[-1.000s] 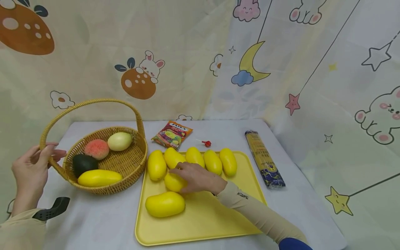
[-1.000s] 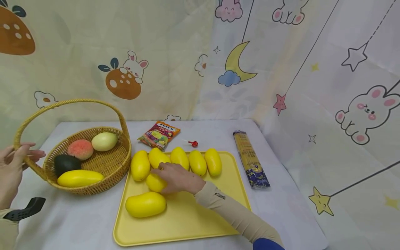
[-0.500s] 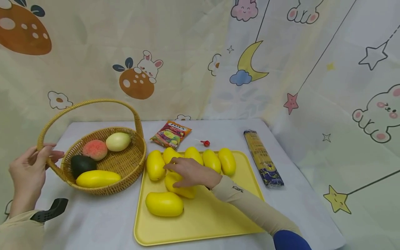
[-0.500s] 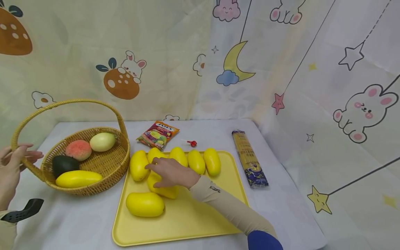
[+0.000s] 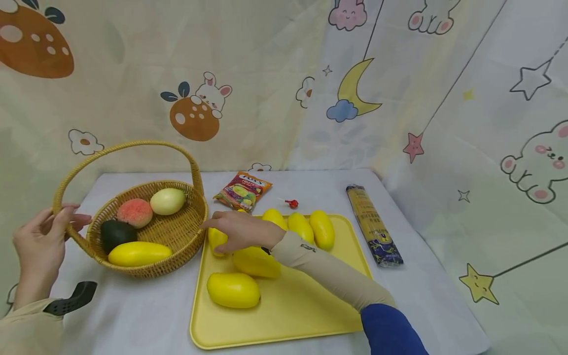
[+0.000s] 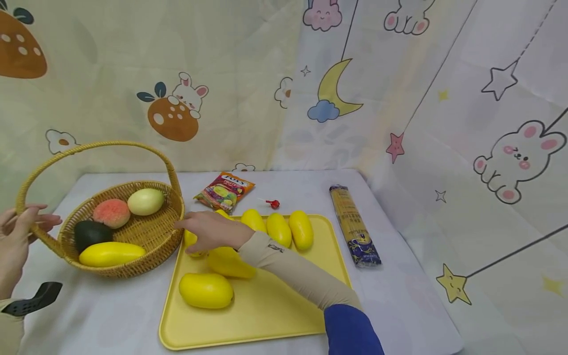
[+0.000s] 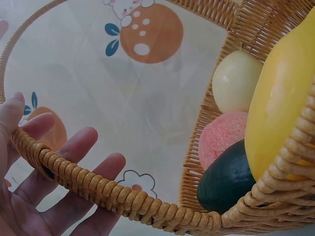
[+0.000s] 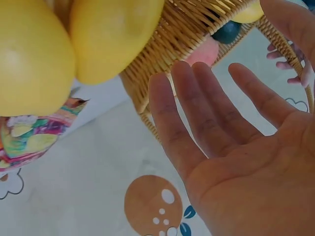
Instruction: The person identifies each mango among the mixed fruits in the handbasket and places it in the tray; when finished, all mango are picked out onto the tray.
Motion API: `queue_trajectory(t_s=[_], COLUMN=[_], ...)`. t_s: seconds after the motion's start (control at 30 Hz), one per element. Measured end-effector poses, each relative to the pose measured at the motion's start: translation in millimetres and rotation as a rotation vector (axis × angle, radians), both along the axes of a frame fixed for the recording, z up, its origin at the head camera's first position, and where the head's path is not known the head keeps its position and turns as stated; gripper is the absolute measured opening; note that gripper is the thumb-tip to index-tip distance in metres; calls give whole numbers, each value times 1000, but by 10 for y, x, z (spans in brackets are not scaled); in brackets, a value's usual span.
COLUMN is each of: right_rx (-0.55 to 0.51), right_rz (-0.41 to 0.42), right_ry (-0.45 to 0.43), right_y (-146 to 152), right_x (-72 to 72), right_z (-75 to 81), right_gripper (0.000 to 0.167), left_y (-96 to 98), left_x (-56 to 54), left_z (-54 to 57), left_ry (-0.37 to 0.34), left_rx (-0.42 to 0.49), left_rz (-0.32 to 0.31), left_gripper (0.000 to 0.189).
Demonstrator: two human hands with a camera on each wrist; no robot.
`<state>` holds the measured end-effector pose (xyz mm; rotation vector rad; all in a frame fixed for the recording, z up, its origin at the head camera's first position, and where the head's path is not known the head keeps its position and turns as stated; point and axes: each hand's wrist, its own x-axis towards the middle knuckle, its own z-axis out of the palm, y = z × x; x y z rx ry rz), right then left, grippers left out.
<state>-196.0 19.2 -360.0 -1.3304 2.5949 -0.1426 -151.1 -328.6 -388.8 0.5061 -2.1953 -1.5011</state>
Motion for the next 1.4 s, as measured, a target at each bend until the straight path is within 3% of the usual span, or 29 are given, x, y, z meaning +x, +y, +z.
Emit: queue_trajectory(t_s=[0.2, 0.5, 0.73, 1.07, 1.3, 1.4], right_rx=[49, 80, 131, 189, 174, 180], right_rz=[50, 77, 57, 18, 97, 102], right_ry=[30, -62, -83, -121, -43, -9], right_y=[-352, -816, -1046, -1376, -1517, -1547], right_x=[-133, -214, -231, -284, -236, -223], right_z=[49, -33, -99, -272, -360, -384], right_gripper=[60, 58, 62, 68, 42, 38], left_y=[5, 46, 50, 40, 38, 43], left_x=[6, 43, 39, 14, 7, 3], left_z=[11, 3, 5, 38, 39, 39], left_ry=[1, 3, -27, -17, -14, -16], left_rx=[2, 18, 23, 16, 18, 18], left_rz=[11, -2, 9, 16, 22, 27], left_gripper=[37, 36, 38, 37, 36, 36])
